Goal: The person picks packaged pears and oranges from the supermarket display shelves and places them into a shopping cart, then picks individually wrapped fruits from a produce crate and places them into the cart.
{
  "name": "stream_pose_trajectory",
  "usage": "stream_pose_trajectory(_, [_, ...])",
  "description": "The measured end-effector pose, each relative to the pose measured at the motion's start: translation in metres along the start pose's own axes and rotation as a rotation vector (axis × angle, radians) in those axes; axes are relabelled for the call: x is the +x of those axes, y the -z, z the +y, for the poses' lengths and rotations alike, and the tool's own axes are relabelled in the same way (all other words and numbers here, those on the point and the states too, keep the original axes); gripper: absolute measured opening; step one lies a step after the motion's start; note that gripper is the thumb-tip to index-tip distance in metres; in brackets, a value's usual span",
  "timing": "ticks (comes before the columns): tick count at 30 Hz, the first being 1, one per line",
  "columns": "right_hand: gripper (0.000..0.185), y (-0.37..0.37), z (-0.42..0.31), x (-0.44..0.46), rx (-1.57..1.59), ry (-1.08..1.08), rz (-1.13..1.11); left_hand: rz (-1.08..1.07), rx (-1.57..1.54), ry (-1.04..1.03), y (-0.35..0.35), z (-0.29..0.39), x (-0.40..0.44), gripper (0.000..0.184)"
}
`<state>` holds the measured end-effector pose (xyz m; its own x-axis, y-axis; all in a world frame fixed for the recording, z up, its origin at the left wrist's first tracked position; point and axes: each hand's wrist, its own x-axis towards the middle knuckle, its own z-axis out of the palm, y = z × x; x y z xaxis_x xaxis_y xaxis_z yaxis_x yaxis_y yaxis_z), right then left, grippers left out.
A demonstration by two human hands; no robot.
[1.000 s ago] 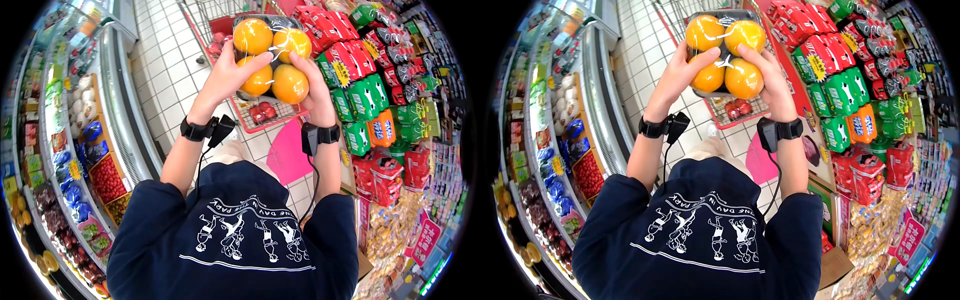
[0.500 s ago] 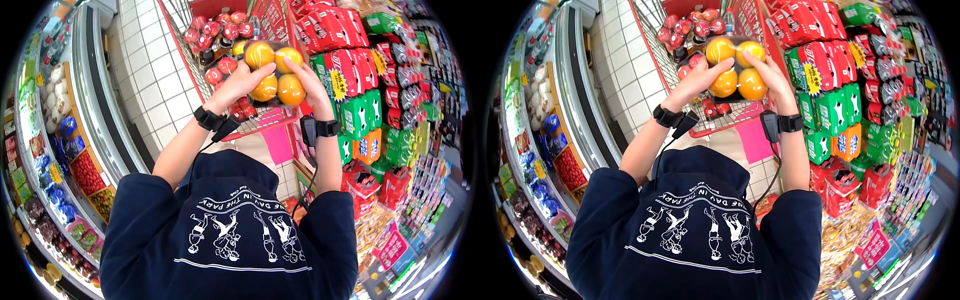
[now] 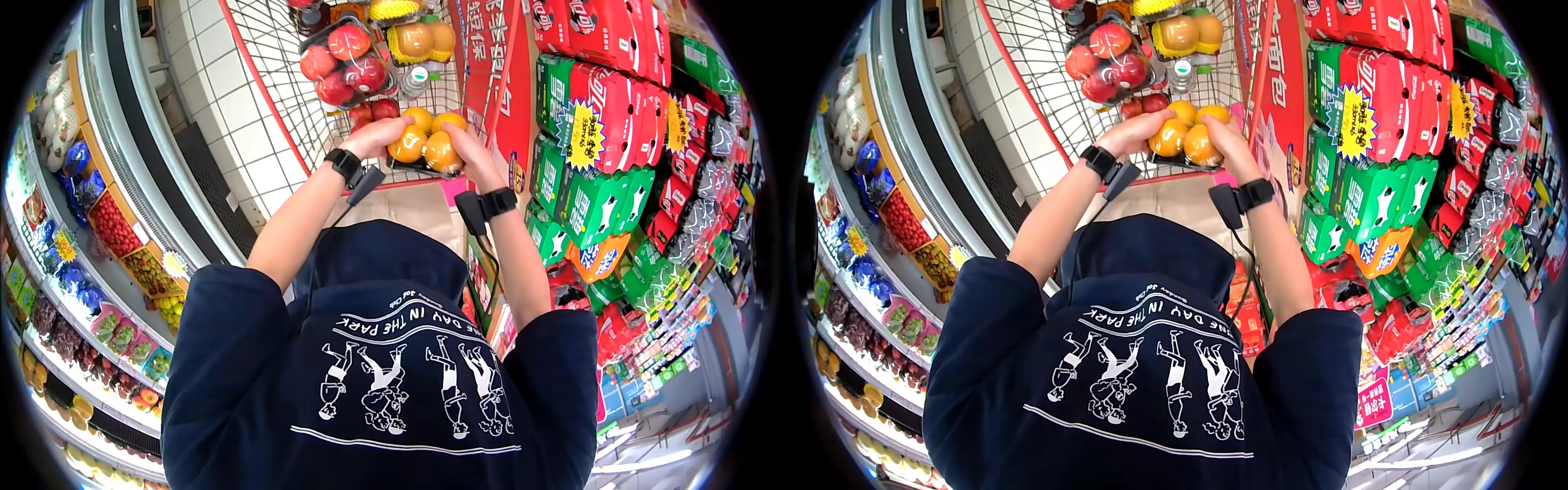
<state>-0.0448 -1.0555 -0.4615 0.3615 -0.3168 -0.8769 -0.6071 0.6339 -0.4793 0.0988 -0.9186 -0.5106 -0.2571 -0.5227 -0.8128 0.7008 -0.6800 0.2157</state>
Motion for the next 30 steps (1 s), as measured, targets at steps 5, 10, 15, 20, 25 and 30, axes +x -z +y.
stream_pose_trajectory(5, [0.057,0.01,0.028,0.053,-0.383,0.121,0.093,0.06,-0.005,0.096,0.0,-0.001,0.006,0.043])
stream_pose_trajectory(10, [0.048,0.017,0.037,0.078,-0.445,0.112,0.131,0.056,0.036,0.138,0.007,-0.006,0.018,0.052])
stream_pose_trajectory(15, [0.05,0.019,0.032,0.1,-0.521,0.038,0.221,0.046,0.076,0.138,0.012,-0.005,0.024,0.056])
stream_pose_trajectory(20, [0.051,0.021,0.025,0.107,-0.5,-0.038,0.247,0.017,0.137,0.108,0.013,-0.004,0.033,0.061])
stream_pose_trajectory(25, [0.056,0.012,0.015,0.091,-0.799,0.032,0.323,0.039,0.123,0.07,0.014,-0.007,0.027,0.061])
stream_pose_trajectory(30, [0.059,0.009,0.015,0.083,-0.859,-0.005,0.343,0.035,0.072,0.045,0.014,-0.01,0.018,0.06])
